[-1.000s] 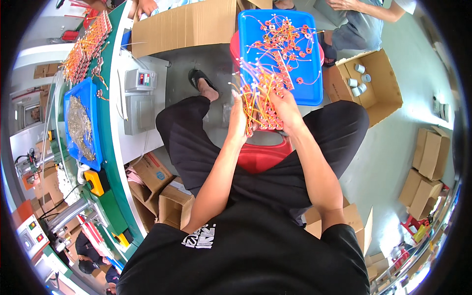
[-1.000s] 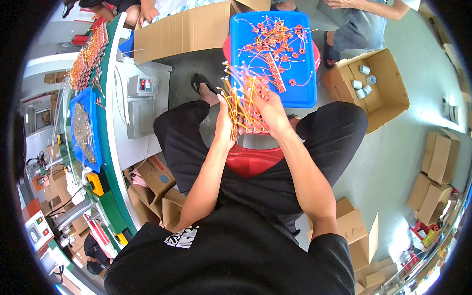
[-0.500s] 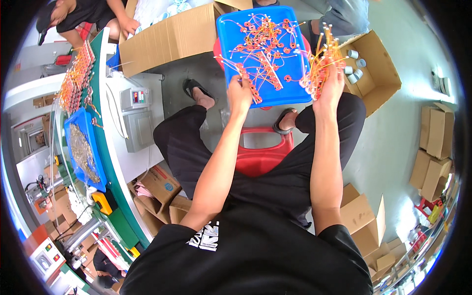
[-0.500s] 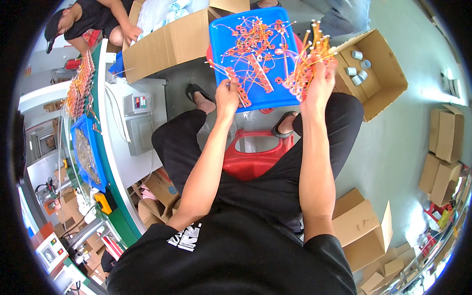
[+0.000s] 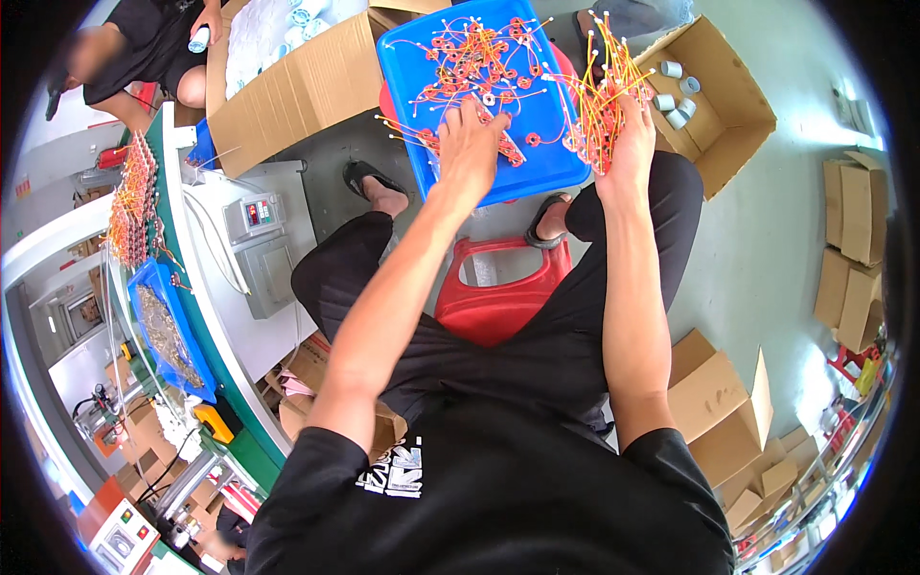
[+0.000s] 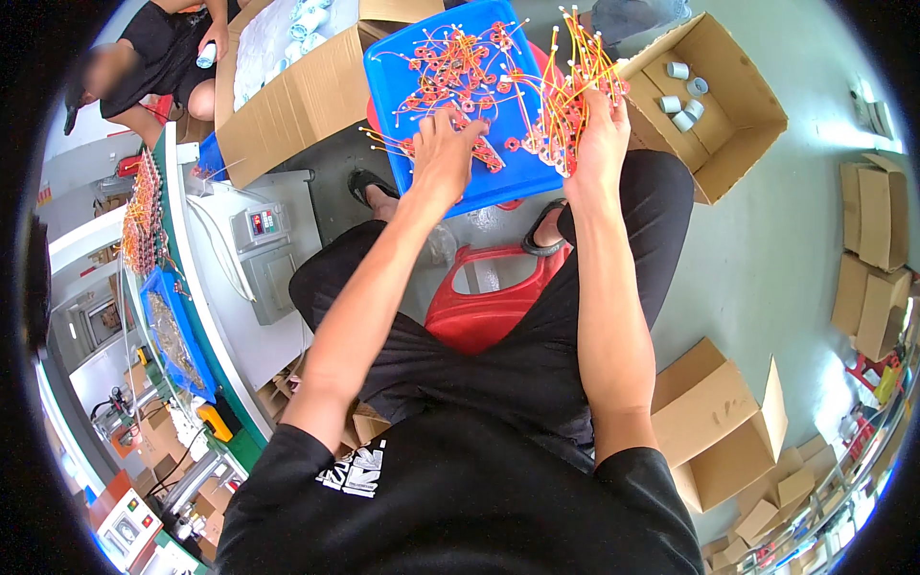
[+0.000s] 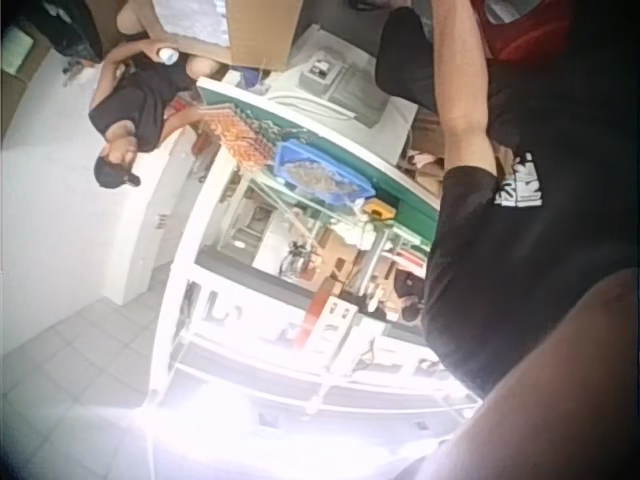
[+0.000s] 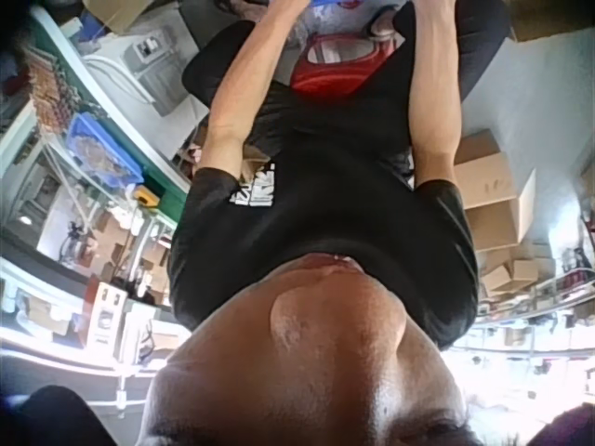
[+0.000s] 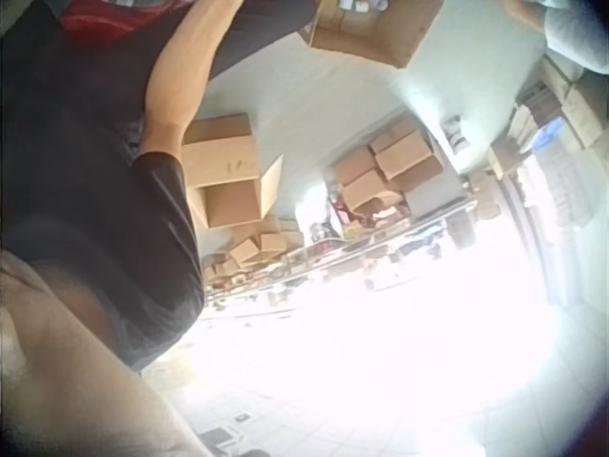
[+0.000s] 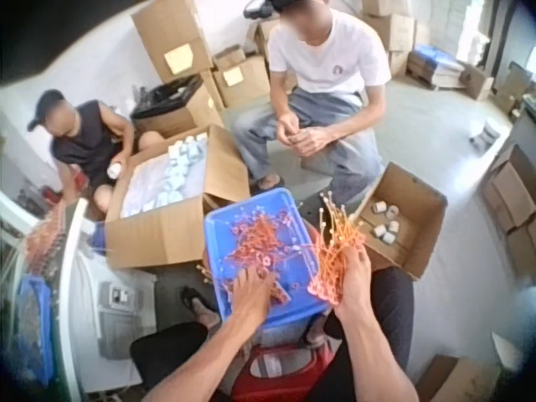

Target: Inspecting and organizing bundles of wires with small attached circuit boards or LEDs.

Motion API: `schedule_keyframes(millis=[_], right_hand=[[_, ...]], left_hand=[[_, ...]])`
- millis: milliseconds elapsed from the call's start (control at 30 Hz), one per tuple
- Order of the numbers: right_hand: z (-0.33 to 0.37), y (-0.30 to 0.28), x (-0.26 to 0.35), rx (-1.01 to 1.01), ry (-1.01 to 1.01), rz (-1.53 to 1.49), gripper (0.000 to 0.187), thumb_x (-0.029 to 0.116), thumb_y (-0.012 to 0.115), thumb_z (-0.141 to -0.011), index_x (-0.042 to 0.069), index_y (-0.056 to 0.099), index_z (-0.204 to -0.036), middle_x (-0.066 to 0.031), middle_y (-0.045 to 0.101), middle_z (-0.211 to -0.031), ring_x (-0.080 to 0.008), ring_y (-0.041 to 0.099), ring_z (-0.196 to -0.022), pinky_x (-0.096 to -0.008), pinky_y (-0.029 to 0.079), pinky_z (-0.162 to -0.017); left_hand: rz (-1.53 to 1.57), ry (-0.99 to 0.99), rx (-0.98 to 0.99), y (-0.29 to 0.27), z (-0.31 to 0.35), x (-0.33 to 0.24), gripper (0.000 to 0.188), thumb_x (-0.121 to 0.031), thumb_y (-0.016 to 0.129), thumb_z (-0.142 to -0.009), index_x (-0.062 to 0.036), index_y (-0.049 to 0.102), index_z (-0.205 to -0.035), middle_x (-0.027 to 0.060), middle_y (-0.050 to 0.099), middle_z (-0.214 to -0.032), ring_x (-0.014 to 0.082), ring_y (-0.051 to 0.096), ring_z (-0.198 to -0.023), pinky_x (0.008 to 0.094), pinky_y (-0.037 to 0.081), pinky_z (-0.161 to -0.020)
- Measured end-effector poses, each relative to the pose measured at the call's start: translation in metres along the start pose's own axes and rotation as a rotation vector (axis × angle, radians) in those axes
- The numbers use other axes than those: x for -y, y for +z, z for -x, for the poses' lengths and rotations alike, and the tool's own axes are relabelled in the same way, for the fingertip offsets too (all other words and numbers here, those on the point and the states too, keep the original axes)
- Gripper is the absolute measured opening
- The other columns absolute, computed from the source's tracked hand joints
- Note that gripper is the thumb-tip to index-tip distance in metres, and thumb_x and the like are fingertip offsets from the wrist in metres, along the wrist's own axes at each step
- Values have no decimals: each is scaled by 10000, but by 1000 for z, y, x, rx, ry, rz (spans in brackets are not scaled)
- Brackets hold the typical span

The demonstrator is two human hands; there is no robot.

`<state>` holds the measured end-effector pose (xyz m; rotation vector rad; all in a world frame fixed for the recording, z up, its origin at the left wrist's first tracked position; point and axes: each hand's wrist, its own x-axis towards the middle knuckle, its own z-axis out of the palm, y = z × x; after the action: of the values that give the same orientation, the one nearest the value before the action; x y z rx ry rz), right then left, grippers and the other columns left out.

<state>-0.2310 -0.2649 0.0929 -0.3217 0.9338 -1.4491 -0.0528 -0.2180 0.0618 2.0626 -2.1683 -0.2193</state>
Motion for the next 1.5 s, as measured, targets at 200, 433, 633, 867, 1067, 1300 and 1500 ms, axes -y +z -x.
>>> schedule_keyframes(millis=[200, 433, 633, 867, 1067, 1300, 1500], right_hand=[[1, 0, 2, -71, 20, -17, 209, 97, 478, -920, -6, 530, -1095, -89, 647, -970, -156, 651, -809, -302, 533, -716], [5, 5, 1, 52, 73, 25, 216, 115, 494, -916, 14, 510, -1106, -89, 631, -1011, -148, 639, -844, -300, 534, -729], [25, 22, -5, 150, 105, 241, 440, 332, 444, -974, -16, 466, -1243, -78, 589, -1160, -138, 593, -1003, -291, 471, -888], [47, 32, -57, 369, -164, 1071, 392, 320, 394, -982, -47, 528, -956, -267, 606, -826, -387, 613, -803, -432, 454, -696], [59, 44, -58, 408, -113, 1398, 256, 168, 401, -942, -56, 525, -942, -311, 570, -794, -474, 560, -787, -526, 420, -655], [50, 45, -64, 475, -56, 1004, 472, 306, 338, -987, -85, 506, -784, -285, 508, -702, -451, 488, -676, -464, 377, -631], [39, 31, -91, 424, 26, 900, 477, 311, 340, -986, -78, 509, -768, -284, 519, -684, -414, 524, -664, -452, 386, -642]], left_hand=[[-57, 322, 117, -16, -9, 7, 310, -137, 691, -746, -160, 647, -1053, 103, 489, -1132, 286, 446, -1064, 402, 378, -855], [-14, 339, 53, 2, 15, -7, 242, -256, 688, -762, -126, 643, -962, 41, 595, -925, 230, 515, -969, 386, 366, -792], [403, 76, -120, -19, 29, -12, 242, -92, 624, -776, -9, 618, -1004, 187, 582, -1030, 297, 557, -1004, 400, 441, -837], [1401, -586, -333, -8, 38, -14, 462, -382, 359, -1000, 25, 574, -1038, 67, 600, -953, 112, 557, -801, 273, 435, -725], [1105, -642, -311, -9, 36, -22, 442, -304, 373, -1004, 37, 540, -778, 51, 494, -596, 93, 406, -554, 341, 347, -501], [1380, -526, -397, -5, 35, -15, 427, -319, 351, -1012, -4, 512, -772, -22, 450, -608, 43, 366, -556, 264, 302, -486], [1322, -528, -428, 7, 33, -9, 382, -260, 394, -997, 13, 524, -763, 39, 502, -571, 102, 449, -501, 305, 346, -479]])
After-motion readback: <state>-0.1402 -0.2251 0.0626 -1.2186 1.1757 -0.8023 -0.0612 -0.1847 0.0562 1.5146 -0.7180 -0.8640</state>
